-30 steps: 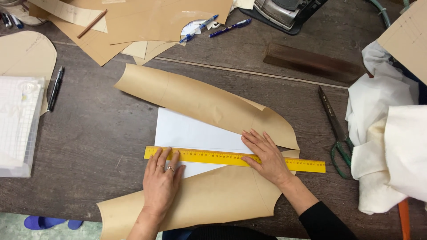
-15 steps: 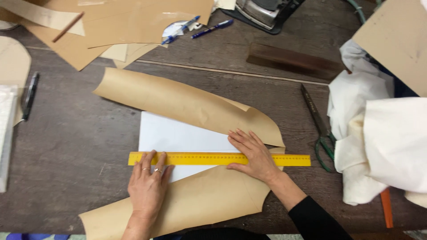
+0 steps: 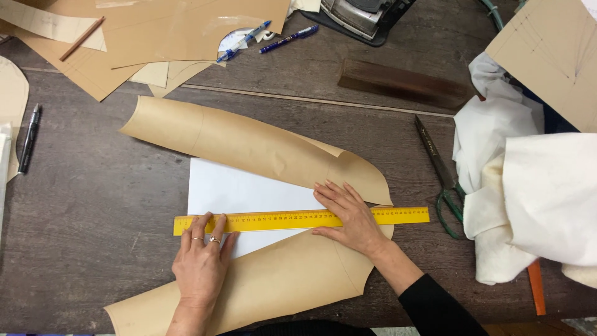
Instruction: The person measures a piece of white fabric using a yellow ruler and a pen. They align the ruler on the fabric and mark lines with the pen, adjusting the ruler's position multiple times to ensure accuracy.
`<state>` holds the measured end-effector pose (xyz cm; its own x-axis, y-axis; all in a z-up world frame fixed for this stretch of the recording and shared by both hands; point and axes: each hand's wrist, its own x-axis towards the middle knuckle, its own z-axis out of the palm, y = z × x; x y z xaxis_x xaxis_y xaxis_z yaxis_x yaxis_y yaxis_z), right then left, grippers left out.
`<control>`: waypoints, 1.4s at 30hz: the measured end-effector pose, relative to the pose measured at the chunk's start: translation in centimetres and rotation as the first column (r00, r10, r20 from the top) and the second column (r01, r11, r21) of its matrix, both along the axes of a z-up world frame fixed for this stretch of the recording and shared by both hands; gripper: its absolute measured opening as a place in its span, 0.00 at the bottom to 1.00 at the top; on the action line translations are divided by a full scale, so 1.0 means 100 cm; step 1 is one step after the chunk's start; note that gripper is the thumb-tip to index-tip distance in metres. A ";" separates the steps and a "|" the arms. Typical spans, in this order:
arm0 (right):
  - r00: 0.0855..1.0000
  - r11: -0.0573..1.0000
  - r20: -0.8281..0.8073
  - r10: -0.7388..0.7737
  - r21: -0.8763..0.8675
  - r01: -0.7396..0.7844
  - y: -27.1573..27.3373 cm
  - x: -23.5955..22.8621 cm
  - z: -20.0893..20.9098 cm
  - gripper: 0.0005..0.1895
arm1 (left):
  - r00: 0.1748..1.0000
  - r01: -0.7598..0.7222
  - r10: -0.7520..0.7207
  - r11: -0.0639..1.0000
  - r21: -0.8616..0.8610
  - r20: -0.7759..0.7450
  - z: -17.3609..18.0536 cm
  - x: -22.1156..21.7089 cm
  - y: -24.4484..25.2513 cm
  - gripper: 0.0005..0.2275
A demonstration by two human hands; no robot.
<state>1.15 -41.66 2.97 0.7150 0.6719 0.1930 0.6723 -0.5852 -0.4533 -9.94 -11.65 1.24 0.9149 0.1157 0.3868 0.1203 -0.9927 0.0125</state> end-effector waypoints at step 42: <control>0.999 0.998 -0.047 -0.014 0.055 0.016 0.001 -0.002 0.001 0.43 | 0.995 0.093 -0.095 0.995 -0.036 -0.044 -0.005 -0.001 0.012 0.14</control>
